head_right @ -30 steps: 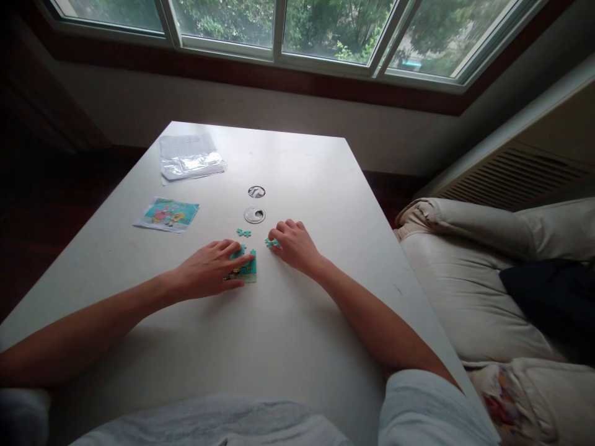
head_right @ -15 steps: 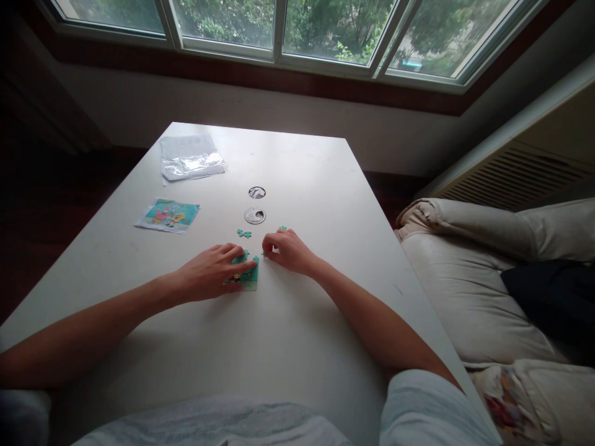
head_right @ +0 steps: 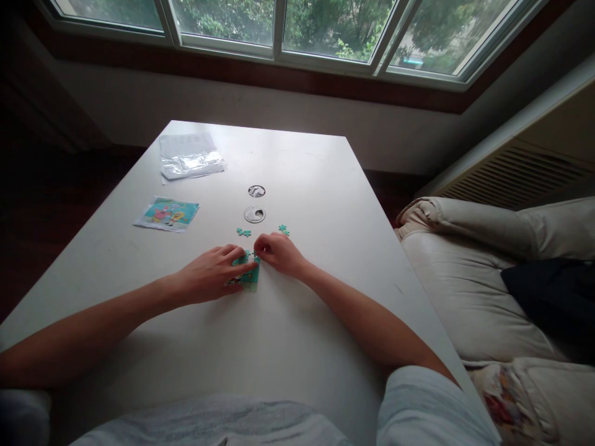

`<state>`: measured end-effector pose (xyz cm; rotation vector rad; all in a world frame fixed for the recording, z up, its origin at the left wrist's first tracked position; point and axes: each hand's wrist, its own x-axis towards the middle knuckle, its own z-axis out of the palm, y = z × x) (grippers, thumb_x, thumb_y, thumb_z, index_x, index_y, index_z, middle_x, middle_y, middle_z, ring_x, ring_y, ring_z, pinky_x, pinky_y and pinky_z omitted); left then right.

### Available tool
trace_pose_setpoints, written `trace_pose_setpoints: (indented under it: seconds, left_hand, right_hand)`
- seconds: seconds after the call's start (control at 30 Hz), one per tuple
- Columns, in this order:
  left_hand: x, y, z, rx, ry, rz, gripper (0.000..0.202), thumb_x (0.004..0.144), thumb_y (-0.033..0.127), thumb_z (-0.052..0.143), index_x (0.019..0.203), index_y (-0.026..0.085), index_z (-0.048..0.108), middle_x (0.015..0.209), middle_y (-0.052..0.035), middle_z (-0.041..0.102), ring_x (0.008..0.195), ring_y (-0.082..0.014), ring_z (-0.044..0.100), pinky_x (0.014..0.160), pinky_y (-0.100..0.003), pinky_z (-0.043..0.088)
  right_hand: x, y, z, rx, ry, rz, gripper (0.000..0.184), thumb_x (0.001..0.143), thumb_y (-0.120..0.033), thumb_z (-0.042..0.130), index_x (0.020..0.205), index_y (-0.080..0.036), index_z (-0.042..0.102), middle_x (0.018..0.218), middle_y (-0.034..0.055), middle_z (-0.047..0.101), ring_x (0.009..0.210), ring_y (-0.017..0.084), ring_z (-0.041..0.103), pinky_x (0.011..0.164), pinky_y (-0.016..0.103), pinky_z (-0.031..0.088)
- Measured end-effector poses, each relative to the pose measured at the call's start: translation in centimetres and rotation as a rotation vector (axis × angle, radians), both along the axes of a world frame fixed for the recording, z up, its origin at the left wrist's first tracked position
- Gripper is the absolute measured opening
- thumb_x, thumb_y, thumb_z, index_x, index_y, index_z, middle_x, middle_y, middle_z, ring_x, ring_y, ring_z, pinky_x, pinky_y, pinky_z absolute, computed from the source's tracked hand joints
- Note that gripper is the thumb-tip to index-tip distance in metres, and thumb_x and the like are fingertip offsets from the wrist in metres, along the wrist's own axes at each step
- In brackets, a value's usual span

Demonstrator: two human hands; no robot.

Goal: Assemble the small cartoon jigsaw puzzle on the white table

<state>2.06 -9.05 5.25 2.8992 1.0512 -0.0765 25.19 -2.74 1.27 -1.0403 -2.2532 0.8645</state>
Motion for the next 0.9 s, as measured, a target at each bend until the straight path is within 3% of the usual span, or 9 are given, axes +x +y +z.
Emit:
trace_pose_setpoints:
  seconds: [0.17, 0.43, 0.53, 0.9]
  left_hand:
    - [0.08, -0.13, 0.13, -0.004, 0.004, 0.007, 0.047, 0.095, 0.041, 0.059, 0.139, 0.028, 0.049, 0.121, -0.0127, 0.055, 0.115, -0.0304, 0.052, 0.096, -0.044, 0.047]
    - [0.25, -0.23, 0.24, -0.008, 0.004, 0.011, 0.044, 0.094, 0.041, 0.06, 0.135, 0.026, 0.051, 0.121, -0.0134, 0.055, 0.112, -0.03, 0.053, 0.094, -0.043, 0.047]
    - [0.31, -0.32, 0.17, -0.004, 0.001, 0.02, 0.042, 0.094, 0.041, 0.061, 0.132, 0.025, 0.052, 0.121, -0.0129, 0.055, 0.111, -0.0293, 0.053, 0.093, -0.042, 0.047]
    - [0.56, -0.64, 0.3, -0.016, 0.013, 0.062, 0.038, 0.093, 0.039, 0.063, 0.126, 0.023, 0.052, 0.122, -0.0129, 0.055, 0.112, -0.0294, 0.054, 0.093, -0.043, 0.049]
  right_hand:
    - [0.0, 0.14, -0.11, 0.049, -0.063, 0.007, 0.006, 0.083, -0.014, 0.067, 0.084, -0.021, 0.067, 0.073, -0.0014, 0.064, 0.077, 0.015, 0.054, 0.077, 0.028, 0.039]
    - [0.0, -0.02, -0.36, 0.18, -0.186, 0.029, 0.003, 0.088, -0.02, 0.066, 0.088, -0.021, 0.068, 0.084, 0.0024, 0.064, 0.085, 0.019, 0.053, 0.085, 0.032, 0.037]
    - [0.04, -0.12, -0.37, 0.193, -0.217, 0.012, 0.006, 0.089, -0.023, 0.066, 0.094, -0.022, 0.068, 0.087, 0.0034, 0.064, 0.087, 0.02, 0.053, 0.086, 0.034, 0.037]
    - [0.08, 0.04, -0.24, 0.194, -0.235, 0.042, 0.002, 0.089, -0.023, 0.066, 0.09, -0.021, 0.067, 0.087, 0.0033, 0.064, 0.086, 0.02, 0.054, 0.085, 0.033, 0.036]
